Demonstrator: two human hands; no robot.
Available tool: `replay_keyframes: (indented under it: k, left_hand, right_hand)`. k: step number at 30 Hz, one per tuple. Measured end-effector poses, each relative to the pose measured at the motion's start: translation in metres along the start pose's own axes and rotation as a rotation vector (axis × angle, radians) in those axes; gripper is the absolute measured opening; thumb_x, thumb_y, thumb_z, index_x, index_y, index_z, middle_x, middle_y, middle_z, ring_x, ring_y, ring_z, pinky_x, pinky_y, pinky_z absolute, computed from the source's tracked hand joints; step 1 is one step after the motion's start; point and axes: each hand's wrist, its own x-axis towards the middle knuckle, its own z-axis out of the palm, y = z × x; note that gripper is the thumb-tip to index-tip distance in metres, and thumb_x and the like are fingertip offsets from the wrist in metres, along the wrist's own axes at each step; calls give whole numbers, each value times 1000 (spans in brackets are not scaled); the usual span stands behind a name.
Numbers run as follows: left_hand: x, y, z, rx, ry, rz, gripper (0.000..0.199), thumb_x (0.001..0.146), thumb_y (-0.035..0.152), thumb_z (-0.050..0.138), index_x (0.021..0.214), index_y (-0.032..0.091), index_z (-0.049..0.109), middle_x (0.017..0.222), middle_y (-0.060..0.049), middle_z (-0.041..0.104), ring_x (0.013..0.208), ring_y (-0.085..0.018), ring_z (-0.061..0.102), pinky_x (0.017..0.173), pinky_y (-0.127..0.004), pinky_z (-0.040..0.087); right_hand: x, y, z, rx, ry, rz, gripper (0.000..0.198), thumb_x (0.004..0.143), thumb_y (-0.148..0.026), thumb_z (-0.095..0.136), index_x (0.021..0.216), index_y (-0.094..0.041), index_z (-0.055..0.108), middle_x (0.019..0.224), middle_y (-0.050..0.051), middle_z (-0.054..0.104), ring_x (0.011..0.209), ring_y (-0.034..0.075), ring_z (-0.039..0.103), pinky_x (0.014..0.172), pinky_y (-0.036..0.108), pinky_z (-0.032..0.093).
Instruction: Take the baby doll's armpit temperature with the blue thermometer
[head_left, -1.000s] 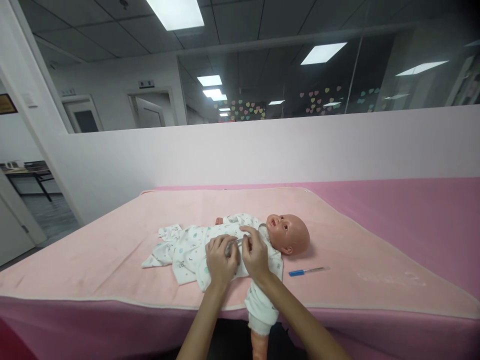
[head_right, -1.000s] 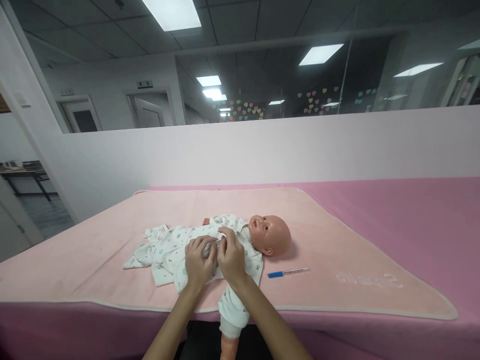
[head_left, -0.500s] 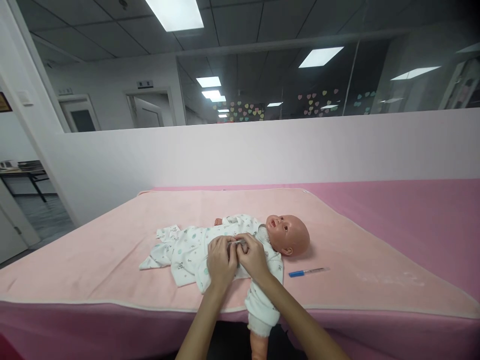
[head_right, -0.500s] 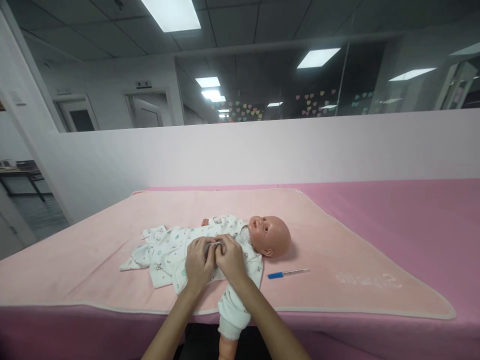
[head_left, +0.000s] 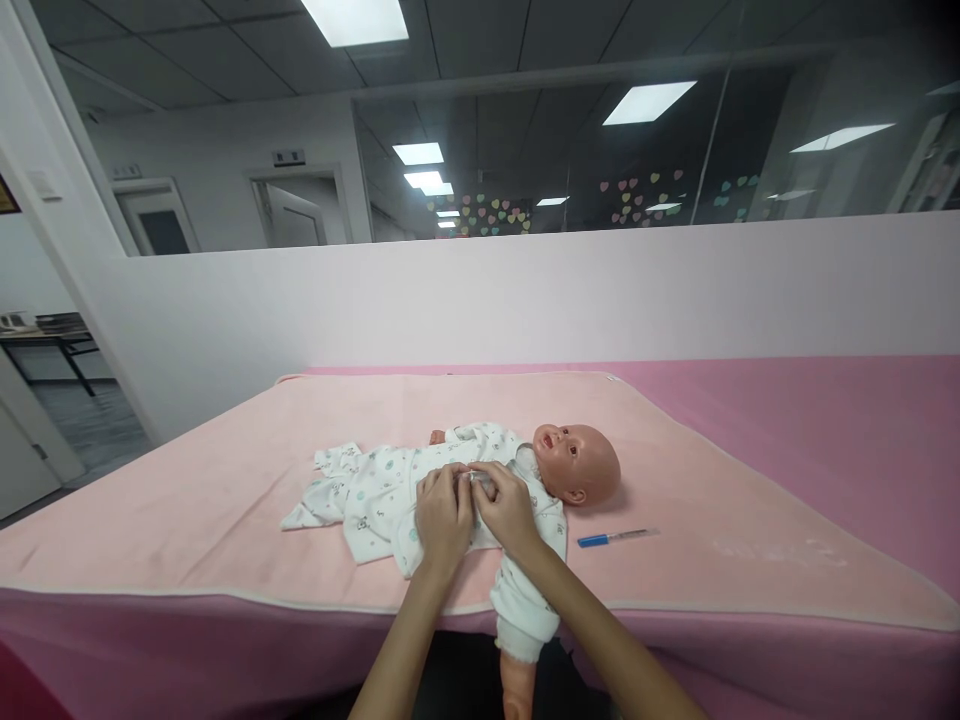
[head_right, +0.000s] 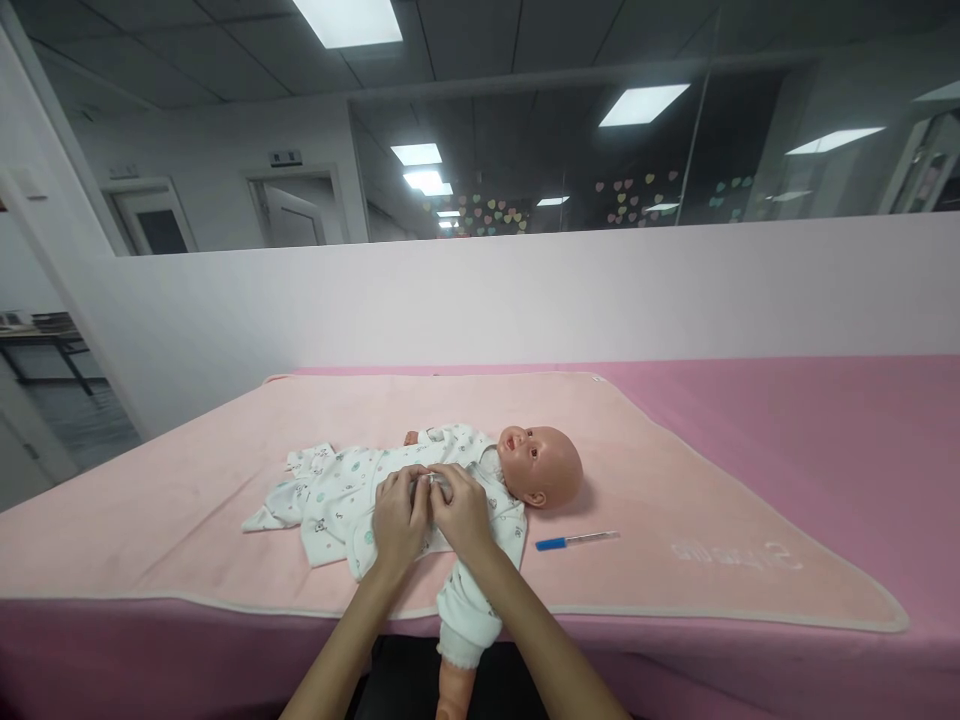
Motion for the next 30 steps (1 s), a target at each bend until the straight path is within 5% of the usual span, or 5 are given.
replay_keyframes:
  k: [24, 30]
  left_hand:
    - [-1, 5, -2, 5, 96, -13, 16, 82, 32, 49, 86, 22, 60, 86, -2, 64, 88, -20, 54, 81, -36, 39]
    - [-8, -13, -23, -77, 169, -212, 20, 80, 37, 51, 82, 21, 62, 82, -3, 65, 85, -22, 56, 83, -40, 39]
  right_hand:
    - [-2, -4, -6, 222, 54, 79, 19, 81, -25, 49, 79, -20, 67, 81, 4, 66, 55, 12, 57, 51, 24, 47]
    - [-4, -2, -6, 241, 57, 132, 21, 84, -29, 47, 84, -18, 64, 79, 4, 63, 44, 8, 50, 46, 23, 43]
